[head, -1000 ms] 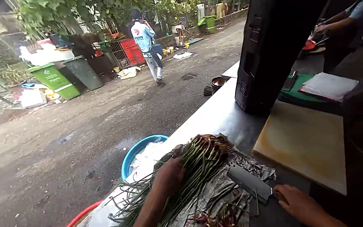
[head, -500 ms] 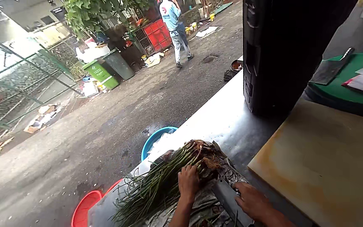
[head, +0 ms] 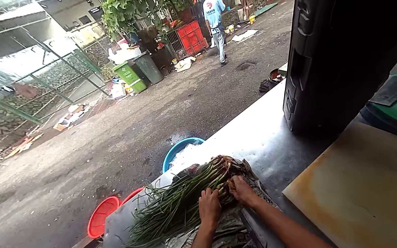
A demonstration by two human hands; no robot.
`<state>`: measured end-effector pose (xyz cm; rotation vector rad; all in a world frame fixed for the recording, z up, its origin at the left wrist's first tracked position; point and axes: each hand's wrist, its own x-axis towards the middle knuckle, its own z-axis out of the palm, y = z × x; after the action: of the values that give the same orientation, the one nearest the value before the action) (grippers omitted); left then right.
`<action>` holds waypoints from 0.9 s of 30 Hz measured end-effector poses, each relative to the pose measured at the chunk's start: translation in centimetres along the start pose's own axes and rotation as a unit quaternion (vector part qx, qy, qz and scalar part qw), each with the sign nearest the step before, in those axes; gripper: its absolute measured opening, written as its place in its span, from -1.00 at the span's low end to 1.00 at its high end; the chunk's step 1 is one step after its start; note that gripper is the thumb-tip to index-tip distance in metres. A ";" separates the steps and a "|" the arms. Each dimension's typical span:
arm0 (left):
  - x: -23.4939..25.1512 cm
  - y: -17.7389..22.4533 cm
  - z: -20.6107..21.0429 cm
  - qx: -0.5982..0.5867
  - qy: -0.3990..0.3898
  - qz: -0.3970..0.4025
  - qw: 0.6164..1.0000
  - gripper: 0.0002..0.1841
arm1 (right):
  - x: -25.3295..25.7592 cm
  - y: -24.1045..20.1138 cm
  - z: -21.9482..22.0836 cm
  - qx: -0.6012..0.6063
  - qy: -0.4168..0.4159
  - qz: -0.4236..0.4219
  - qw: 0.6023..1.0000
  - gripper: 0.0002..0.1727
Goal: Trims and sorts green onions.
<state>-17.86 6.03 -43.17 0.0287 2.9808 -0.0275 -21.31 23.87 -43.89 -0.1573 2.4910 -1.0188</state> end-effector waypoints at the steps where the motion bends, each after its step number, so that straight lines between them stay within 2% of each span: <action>1: 0.1 0.0 -0.2 -0.010 -0.018 0.002 1.000 -0.61 | 0.9 0.4 -0.2 0.003 -0.019 -0.004 1.000 -0.15; 2: 0.1 0.1 -0.4 -0.019 -0.032 0.004 0.999 -0.58 | 1.7 0.6 -0.5 -0.009 -0.044 -0.017 0.999 -0.06; 4: -0.1 0.2 -0.4 -0.029 -0.040 0.007 0.999 -0.43 | 2.9 0.4 -1.2 -0.046 -0.088 -0.032 0.994 -0.06; 6: -0.7 0.2 -0.1 -0.029 -0.036 0.011 0.999 -0.33 | 2.8 -0.6 -1.6 -0.085 -0.121 -0.008 0.989 -0.06; 11: -1.0 -0.2 0.8 -0.035 0.005 0.019 0.999 -0.43 | 3.0 -2.7 -1.5 -0.093 -0.146 0.084 0.981 0.11; 13: -1.2 -0.3 1.1 -0.047 0.017 0.025 0.998 -0.48 | 2.5 -2.5 -1.4 -0.025 -0.136 0.088 0.986 0.00; 15: -1.5 -0.8 1.2 -0.068 0.043 0.036 0.996 -0.51 | 2.2 -1.6 -0.5 0.104 -0.122 0.053 0.986 -0.15; 17: -2.1 -1.1 1.3 -0.083 0.087 0.045 0.992 -0.45 | 1.7 -0.6 0.8 0.167 -0.079 0.007 0.983 -0.37; 19: -3.0 -0.7 1.0 -0.077 0.175 0.054 0.980 -0.18 | 0.4 -0.6 1.2 0.171 -0.012 -0.022 0.985 -0.56; 21: -3.0 -0.2 0.1 -0.061 0.234 0.057 0.969 0.05 | -1.7 -2.4 -0.1 0.161 0.012 -0.042 0.986 -0.59; 22: -3.3 -0.1 -0.1 -0.056 0.243 0.053 0.967 0.05 | -3.2 -3.3 -0.6 0.155 0.023 -0.042 0.987 -0.59; 23: -3.8 -0.1 -0.3 -0.058 0.252 0.050 0.965 -0.05 | -4.7 -4.2 -1.0 0.145 0.030 -0.039 0.988 -0.58; 25: -4.8 -0.1 -0.9 -0.089 0.284 0.054 0.953 -0.35 | -7.3 -5.8 -2.2 0.125 0.041 -0.045 0.990 -0.57; 27: -5.9 -0.3 -1.6 -0.140 0.326 0.082 0.931 -0.58 | -9.6 -7.1 -3.7 0.129 0.023 -0.075 0.989 -0.56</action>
<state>-12.31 5.71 -40.65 0.3093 3.5918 0.5307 -14.81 23.63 -33.20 -0.2475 2.3883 -1.4095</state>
